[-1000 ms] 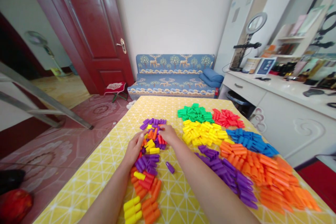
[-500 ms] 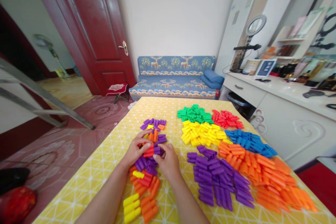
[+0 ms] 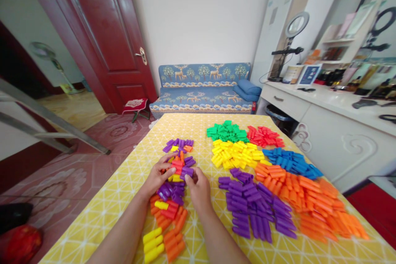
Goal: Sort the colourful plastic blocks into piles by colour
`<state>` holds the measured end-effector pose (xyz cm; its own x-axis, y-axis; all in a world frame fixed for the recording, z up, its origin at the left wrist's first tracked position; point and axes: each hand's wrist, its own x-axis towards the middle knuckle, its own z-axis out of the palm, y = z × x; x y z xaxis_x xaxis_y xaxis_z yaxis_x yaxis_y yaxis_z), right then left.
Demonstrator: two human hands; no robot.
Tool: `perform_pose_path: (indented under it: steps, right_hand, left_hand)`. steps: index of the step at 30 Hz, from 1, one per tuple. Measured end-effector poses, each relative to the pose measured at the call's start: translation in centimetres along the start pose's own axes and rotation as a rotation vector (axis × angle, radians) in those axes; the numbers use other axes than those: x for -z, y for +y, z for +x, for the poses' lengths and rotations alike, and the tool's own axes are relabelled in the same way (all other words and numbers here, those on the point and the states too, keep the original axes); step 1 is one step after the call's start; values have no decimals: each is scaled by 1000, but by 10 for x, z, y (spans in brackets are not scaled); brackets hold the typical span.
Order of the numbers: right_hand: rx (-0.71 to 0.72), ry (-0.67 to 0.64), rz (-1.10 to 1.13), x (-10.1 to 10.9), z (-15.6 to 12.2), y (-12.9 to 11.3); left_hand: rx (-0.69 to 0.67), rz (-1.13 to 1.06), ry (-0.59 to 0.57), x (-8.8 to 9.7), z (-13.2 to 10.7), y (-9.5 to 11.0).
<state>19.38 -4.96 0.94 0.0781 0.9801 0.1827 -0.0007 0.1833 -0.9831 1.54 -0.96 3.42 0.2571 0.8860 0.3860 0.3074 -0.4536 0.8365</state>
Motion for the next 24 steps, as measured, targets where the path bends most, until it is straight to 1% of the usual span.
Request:
perform_pose_path:
  steps: [4,6,11,14,16,17,19,22,24]
  right_hand:
    - [13,25,105,0,0,-4]
    - [12,39,113,0,-1,-7]
    - [31,102,24,0,-9,-16]
    - [83,146,-46,1,-12,-23]
    - [111,164,-112,7,-10,-31]
    - [122,173,-148,13,-8,-36]
    - [160,184,-228,32,-3,-48]
    - [245,188,-409,75,5,-61]
    - [243,229,-572,106,7,-63]
  left_hand:
    - [30,-40,30,1,0,1]
    - [34,-71,65,2,0,3]
    - [49,-90,140,2,0,5]
    - [55,-88,136,2,1,3]
    - [61,-92,122,2,1,2]
    - [64,-94,116,2,1,1]
    - [64,-101,107,2,2,0]
    - [58,-115,107,1,3,-2]
    - [58,-122,116,1,3,-4]
